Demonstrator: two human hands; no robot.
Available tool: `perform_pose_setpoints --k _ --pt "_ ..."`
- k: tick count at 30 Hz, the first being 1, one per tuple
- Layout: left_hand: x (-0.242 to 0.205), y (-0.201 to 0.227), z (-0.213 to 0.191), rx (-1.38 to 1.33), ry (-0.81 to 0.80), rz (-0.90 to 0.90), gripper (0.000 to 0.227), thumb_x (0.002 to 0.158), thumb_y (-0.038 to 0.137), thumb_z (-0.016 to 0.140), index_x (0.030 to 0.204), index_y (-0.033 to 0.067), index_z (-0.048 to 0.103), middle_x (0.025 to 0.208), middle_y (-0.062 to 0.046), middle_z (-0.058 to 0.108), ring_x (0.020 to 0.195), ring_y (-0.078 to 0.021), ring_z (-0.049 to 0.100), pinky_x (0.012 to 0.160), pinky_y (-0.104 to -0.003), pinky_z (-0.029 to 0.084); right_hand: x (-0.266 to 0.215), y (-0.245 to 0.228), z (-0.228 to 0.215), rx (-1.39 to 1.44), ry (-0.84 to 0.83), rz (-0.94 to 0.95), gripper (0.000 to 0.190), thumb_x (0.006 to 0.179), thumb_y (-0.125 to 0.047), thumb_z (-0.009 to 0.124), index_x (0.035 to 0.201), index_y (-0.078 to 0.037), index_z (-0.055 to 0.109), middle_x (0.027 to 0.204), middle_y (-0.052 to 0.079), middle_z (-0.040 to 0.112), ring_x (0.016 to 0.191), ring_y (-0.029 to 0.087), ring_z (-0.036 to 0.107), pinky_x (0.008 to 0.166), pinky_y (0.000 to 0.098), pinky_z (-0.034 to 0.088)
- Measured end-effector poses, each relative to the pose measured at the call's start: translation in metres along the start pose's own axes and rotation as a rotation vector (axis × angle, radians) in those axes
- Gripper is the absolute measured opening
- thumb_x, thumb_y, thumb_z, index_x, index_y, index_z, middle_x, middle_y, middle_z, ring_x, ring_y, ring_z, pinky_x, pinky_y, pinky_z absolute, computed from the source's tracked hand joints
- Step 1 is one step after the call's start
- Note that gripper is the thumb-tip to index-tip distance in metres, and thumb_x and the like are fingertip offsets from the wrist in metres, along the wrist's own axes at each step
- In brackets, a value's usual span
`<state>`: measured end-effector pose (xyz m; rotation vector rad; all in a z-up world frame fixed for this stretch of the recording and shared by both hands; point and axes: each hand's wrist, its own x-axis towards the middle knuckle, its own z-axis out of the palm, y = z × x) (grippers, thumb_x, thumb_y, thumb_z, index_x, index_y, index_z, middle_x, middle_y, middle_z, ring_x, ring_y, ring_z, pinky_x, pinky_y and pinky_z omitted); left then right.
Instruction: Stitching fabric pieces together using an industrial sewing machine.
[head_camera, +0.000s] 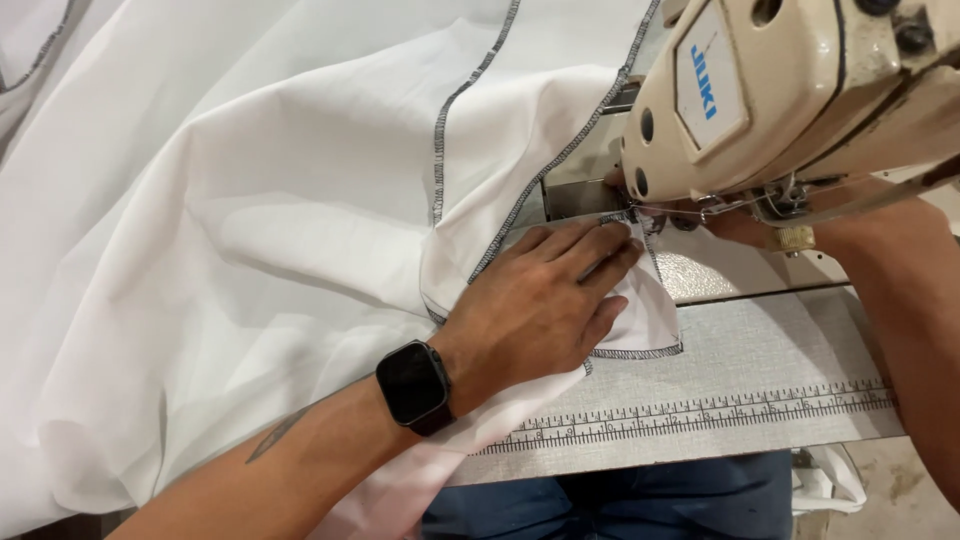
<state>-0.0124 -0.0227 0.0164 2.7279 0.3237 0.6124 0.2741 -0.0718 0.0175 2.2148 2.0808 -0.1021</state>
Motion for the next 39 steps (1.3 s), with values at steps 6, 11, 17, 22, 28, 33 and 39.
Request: perform_pose_setpoints --k 6,11,17,22,28,33,39 --pt "0.004 0.000 0.001 -0.043 0.009 -0.028 0.045 0.101 0.029 0.056 0.139 0.0054 0.060 0.141 -0.009 0.059 0.135 -0.0263 0.053 0.114 -0.043 0.044 -0.005 0.008 0.008 -0.034 -0.065 0.044 0.039 0.086 -0.041 0.075 0.119 -0.021 0.074 0.100 0.002 0.078 0.089 0.021 0.074 0.084 0.0402 0.060" --pt "0.004 -0.001 0.002 -0.039 -0.006 -0.031 0.046 0.100 0.030 0.057 0.139 0.0048 0.060 0.141 -0.010 0.059 0.134 -0.0273 0.053 0.113 -0.043 0.043 -0.001 0.007 0.016 -0.110 -0.094 0.019 0.035 0.088 -0.042 0.074 0.117 -0.022 0.075 0.098 0.000 0.078 0.088 0.020 0.074 0.086 0.0394 0.060" --pt "0.008 -0.004 0.002 -0.040 -0.019 -0.011 0.047 0.100 0.030 0.058 0.140 0.0048 0.060 0.142 -0.011 0.059 0.135 -0.0292 0.052 0.114 -0.043 0.044 0.003 0.010 0.033 -0.102 -0.099 -0.017 0.032 0.089 -0.039 0.072 0.115 -0.021 0.075 0.098 0.001 0.078 0.089 0.020 0.074 0.087 0.0395 0.059" --pt "0.014 -0.004 -0.003 -0.047 -0.033 0.013 0.047 0.099 0.030 0.060 0.139 0.0050 0.062 0.141 -0.010 0.061 0.135 -0.0285 0.053 0.114 -0.041 0.044 0.006 0.010 0.047 -0.004 -0.086 -0.006 0.029 0.090 -0.036 0.072 0.114 -0.020 0.075 0.099 0.003 0.078 0.090 0.021 0.074 0.087 0.0398 0.059" --pt "0.018 -0.002 -0.006 -0.049 -0.035 -0.003 0.044 0.100 0.030 0.061 0.137 0.0057 0.063 0.140 -0.009 0.062 0.135 -0.0267 0.054 0.113 -0.042 0.045 0.006 0.011 0.054 0.082 -0.068 -0.009 0.026 0.091 -0.033 0.071 0.112 -0.018 0.075 0.100 0.005 0.077 0.091 0.022 0.073 0.087 0.0401 0.059" --pt "0.019 0.001 -0.008 -0.063 -0.056 -0.011 0.044 0.100 0.029 0.061 0.137 0.0060 0.064 0.140 -0.010 0.061 0.134 -0.0275 0.054 0.112 -0.041 0.045 0.004 0.004 0.049 0.153 -0.042 -0.021 0.023 0.092 -0.030 0.071 0.110 -0.016 0.075 0.101 0.007 0.076 0.092 0.023 0.073 0.087 0.0405 0.058" --pt "0.019 0.006 -0.009 -0.017 -0.037 0.012 0.043 0.099 0.030 0.061 0.135 0.0060 0.064 0.138 -0.010 0.061 0.131 -0.0262 0.056 0.111 -0.041 0.047 -0.006 0.003 0.026 0.211 0.014 -0.028 0.020 0.093 -0.026 0.071 0.108 -0.014 0.075 0.102 0.009 0.076 0.093 0.024 0.072 0.087 0.0409 0.058"
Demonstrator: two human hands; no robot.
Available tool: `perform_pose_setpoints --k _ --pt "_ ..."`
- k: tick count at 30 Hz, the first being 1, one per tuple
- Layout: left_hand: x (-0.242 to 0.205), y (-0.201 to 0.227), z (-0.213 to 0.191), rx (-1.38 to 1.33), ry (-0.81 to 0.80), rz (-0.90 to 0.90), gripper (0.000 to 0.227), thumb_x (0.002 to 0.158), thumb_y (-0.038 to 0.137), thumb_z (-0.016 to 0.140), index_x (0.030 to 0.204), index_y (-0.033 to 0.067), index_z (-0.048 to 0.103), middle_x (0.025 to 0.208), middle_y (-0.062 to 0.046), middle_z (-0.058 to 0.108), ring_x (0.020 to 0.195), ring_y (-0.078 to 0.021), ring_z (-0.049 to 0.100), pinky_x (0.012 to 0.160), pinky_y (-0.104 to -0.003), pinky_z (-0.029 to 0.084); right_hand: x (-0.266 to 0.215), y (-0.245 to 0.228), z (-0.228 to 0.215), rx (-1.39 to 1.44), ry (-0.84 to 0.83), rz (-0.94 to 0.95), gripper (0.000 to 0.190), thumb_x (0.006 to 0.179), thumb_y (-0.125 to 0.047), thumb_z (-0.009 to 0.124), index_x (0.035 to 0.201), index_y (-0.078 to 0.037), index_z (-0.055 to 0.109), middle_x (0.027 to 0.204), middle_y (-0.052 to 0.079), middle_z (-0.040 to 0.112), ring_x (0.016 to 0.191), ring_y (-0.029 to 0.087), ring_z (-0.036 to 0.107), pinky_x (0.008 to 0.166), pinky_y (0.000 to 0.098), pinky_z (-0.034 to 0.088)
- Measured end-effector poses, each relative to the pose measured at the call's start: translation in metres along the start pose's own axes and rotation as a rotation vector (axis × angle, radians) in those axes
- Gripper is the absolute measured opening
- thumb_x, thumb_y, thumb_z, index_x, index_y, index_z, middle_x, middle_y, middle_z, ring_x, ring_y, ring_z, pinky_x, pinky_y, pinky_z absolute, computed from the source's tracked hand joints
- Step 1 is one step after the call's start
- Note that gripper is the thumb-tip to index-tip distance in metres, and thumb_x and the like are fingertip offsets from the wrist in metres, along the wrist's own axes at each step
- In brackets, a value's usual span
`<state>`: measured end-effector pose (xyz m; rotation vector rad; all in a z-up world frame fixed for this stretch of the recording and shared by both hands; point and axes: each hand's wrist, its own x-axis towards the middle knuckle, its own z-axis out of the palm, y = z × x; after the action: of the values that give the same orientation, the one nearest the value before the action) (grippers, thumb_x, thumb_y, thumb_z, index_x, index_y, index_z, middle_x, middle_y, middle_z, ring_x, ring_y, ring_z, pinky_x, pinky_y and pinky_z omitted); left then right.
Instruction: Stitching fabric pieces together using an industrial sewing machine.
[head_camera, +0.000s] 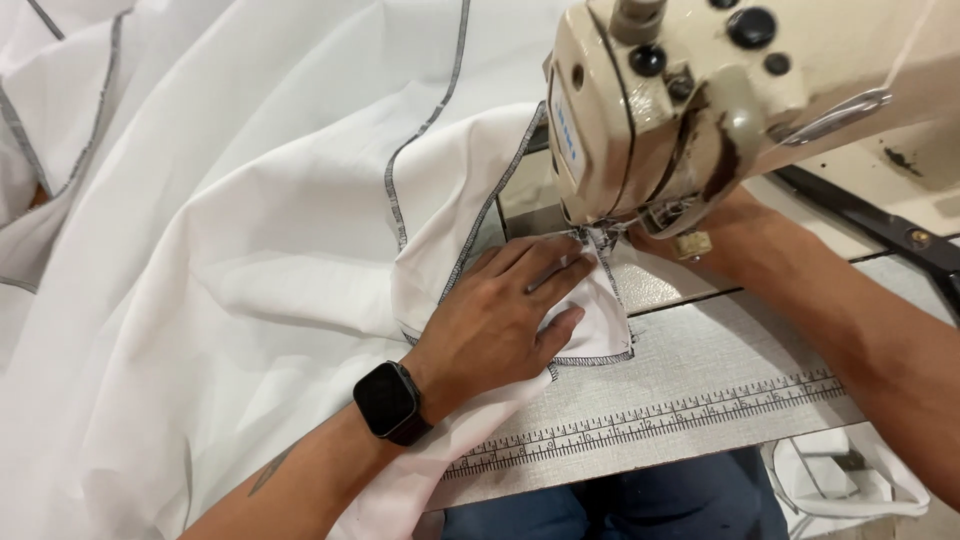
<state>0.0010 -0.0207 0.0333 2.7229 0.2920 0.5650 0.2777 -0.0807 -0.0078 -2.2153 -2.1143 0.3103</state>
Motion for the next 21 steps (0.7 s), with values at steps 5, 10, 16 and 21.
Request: perform_pose_setpoints --k 5,10,16,21 --pt "-0.004 0.004 -0.002 0.017 0.017 0.004 0.044 0.098 0.030 0.062 0.135 0.0064 0.064 0.138 -0.010 0.061 0.129 -0.0258 0.056 0.108 -0.041 0.049 -0.007 -0.011 -0.032 0.034 0.044 -0.039 0.017 0.093 -0.023 0.070 0.107 -0.013 0.075 0.102 0.011 0.076 0.094 0.025 0.072 0.086 0.0412 0.058" --pt "-0.007 0.008 -0.008 0.033 0.048 -0.005 0.044 0.097 0.029 0.062 0.135 0.0064 0.065 0.137 -0.011 0.061 0.129 -0.0262 0.056 0.107 -0.042 0.049 -0.023 -0.024 -0.047 0.213 -0.012 0.062 0.030 0.086 -0.031 0.076 0.112 -0.016 0.074 0.110 0.012 0.075 0.101 0.029 0.071 0.091 0.0443 0.056" --pt "-0.008 0.004 -0.008 -0.028 0.033 0.002 0.044 0.098 0.029 0.062 0.135 0.0047 0.064 0.137 -0.013 0.060 0.130 -0.0275 0.056 0.109 -0.041 0.048 -0.016 -0.033 -0.051 0.273 0.090 -0.086 0.037 0.086 -0.035 0.071 0.118 -0.016 0.073 0.117 0.012 0.073 0.105 0.032 0.069 0.088 0.0455 0.056" --pt "-0.006 0.002 -0.006 -0.010 0.043 0.007 0.045 0.097 0.029 0.063 0.135 0.0043 0.065 0.138 -0.012 0.062 0.131 -0.0274 0.056 0.110 -0.042 0.047 -0.011 -0.025 -0.036 0.165 -0.061 -0.018 0.030 0.093 -0.039 0.066 0.116 -0.021 0.073 0.107 0.005 0.076 0.096 0.025 0.073 0.081 0.0423 0.060"
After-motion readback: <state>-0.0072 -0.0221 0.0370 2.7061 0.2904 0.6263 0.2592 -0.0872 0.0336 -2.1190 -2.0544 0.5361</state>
